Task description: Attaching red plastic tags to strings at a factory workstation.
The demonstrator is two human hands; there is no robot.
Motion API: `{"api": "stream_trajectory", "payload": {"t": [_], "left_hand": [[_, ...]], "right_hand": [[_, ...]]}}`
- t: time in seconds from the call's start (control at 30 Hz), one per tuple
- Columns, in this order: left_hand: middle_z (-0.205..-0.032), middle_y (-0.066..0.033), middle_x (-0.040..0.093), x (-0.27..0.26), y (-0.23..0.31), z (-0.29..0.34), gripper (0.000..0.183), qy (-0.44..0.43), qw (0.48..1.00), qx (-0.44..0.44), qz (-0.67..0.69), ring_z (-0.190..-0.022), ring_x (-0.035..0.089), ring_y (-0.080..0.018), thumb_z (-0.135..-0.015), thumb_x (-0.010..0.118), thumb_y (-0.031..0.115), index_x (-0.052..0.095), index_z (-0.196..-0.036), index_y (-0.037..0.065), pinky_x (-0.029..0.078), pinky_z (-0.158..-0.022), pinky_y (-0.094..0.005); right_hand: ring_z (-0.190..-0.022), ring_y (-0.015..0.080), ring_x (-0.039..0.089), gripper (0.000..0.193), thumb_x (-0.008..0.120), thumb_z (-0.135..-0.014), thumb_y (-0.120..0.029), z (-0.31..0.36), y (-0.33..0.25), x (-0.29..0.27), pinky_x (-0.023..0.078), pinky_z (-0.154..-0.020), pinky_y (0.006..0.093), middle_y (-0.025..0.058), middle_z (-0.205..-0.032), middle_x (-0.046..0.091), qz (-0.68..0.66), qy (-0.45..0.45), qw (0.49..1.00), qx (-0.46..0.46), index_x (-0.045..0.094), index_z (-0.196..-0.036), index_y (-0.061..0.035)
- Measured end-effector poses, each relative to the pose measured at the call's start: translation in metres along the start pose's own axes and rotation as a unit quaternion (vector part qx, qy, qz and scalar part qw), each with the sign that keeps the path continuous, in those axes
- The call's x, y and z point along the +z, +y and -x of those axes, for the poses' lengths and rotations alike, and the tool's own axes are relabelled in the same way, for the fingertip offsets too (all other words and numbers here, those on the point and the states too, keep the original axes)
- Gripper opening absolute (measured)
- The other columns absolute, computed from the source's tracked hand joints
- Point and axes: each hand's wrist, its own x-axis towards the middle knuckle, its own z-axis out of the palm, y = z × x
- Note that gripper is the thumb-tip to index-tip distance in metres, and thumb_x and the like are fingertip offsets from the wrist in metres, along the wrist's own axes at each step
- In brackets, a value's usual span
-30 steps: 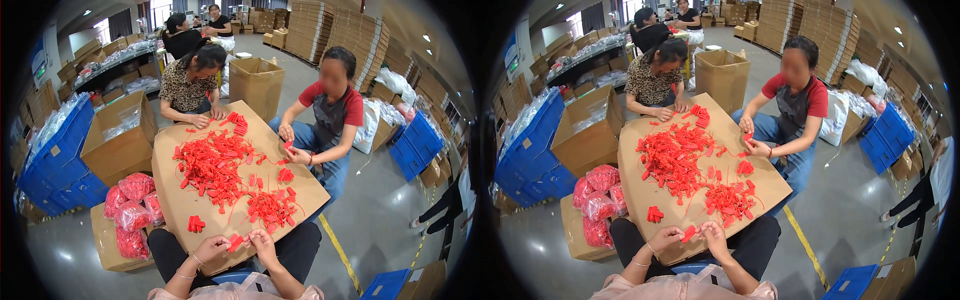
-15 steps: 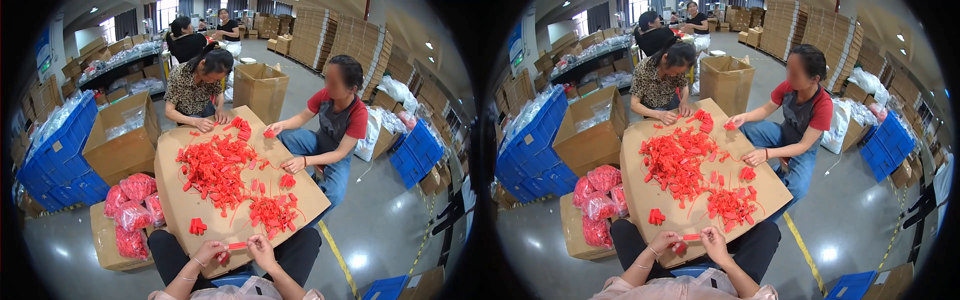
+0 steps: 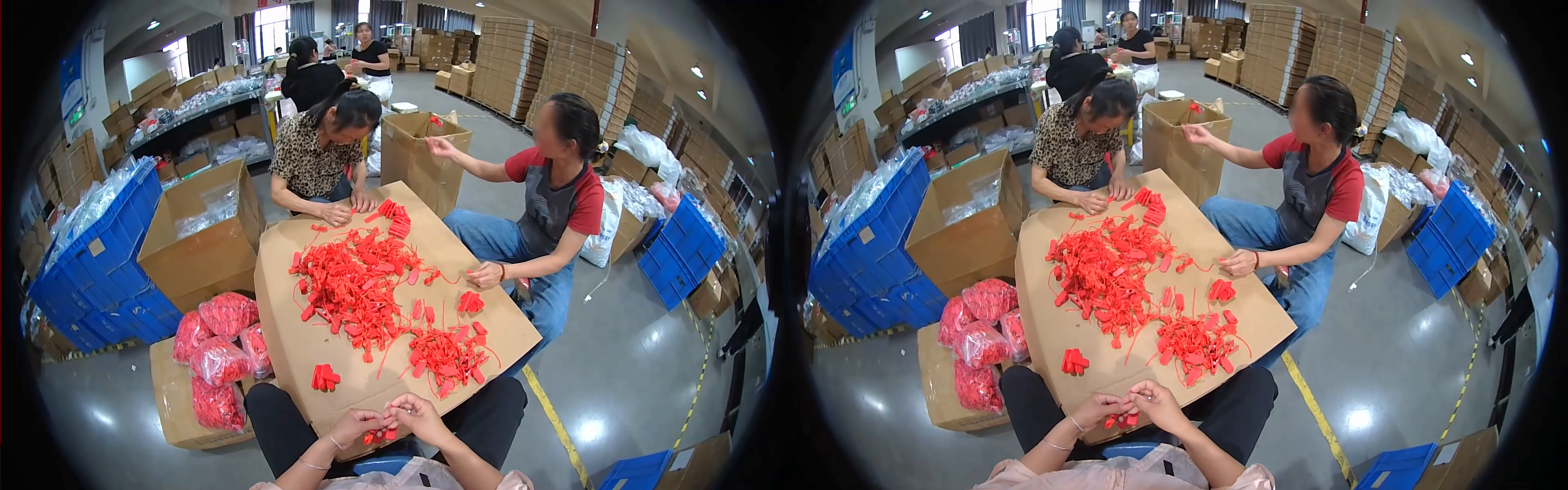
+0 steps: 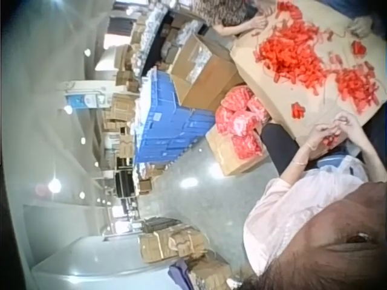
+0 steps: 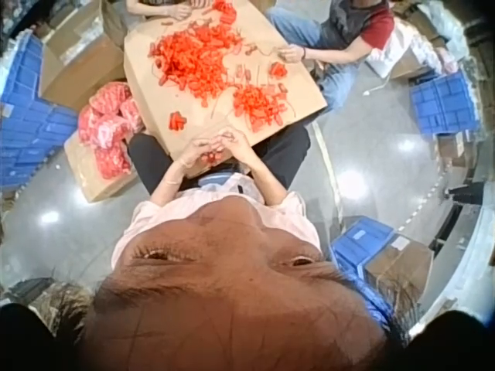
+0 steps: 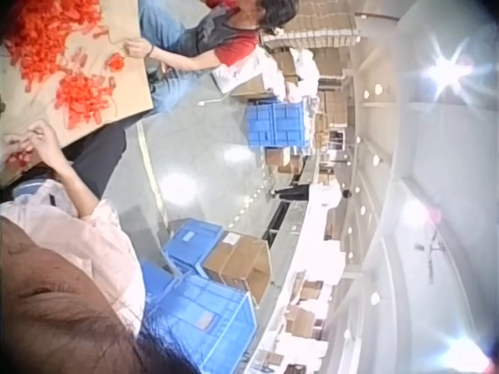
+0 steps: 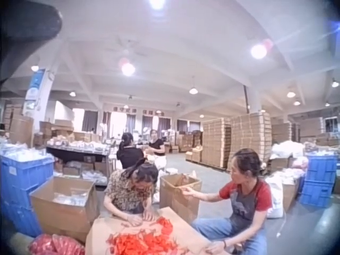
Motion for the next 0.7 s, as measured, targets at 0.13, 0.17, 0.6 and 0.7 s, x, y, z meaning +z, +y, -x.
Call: {"api": "stream_trajectory", "payload": {"t": [0.13, 0.17, 0.6, 0.7], "left_hand": [[-0.072, -0.0011, 0.061, -0.003, 0.007, 0.006, 0.019, -0.038, 0.996, 0.014, -0.082, -0.061, 0.053, -0.0041, -0.083, 0.061, 0.016, 0.064, -0.095, 0.001, 0.041, -0.053, -0.0161], [-0.072, -0.0011, 0.061, -0.001, 0.009, 0.007, 0.019, -0.039, 0.996, 0.013, -0.082, -0.061, 0.053, -0.0041, -0.083, 0.061, 0.016, 0.064, -0.095, 0.001, 0.041, -0.053, -0.0161], [-0.075, -0.0057, 0.06, -0.007, -0.006, -0.014, 0.018, -0.031, 0.932, -0.028, 0.361, -0.069, 0.057, -0.0146, -0.085, 0.054, 0.019, 0.058, -0.087, 0.002, 0.049, -0.068, -0.0296], [-0.075, -0.0038, 0.058, 0.001, -0.004, -0.014, 0.013, 0.054, 0.913, -0.039, 0.403, -0.068, 0.054, -0.0134, -0.084, 0.055, 0.015, 0.057, -0.086, 0.003, 0.047, -0.07, -0.0289]], "right_hand": [[-0.082, 0.0196, 0.063, 0.008, 0.049, -0.088, -0.005, 0.003, -0.007, -0.003, 0.051, -0.071, 0.0278, 0.0127, -0.09, 0.06, -0.106, 0.007, 0.993, 0.045, 0.05, -0.093, 0.001], [-0.082, 0.0204, 0.063, 0.008, 0.049, -0.089, -0.007, 0.004, -0.007, -0.003, 0.051, -0.07, 0.0277, 0.0129, -0.09, 0.06, -0.141, 0.008, 0.988, 0.062, 0.05, -0.093, 0.0005], [-0.073, 0.0126, 0.059, 0.011, 0.051, -0.088, -0.012, 0.001, 0.042, 0.011, 0.047, -0.069, 0.0248, 0.0051, -0.087, 0.062, -0.29, 0.086, 0.95, 0.083, 0.056, -0.095, -0.0048], [-0.074, 0.0119, 0.058, 0.012, 0.051, -0.089, -0.012, -0.001, 0.052, 0.011, 0.047, -0.067, 0.0238, 0.0058, -0.089, 0.062, -0.263, 0.105, 0.956, 0.074, 0.055, -0.097, -0.0041]]}}
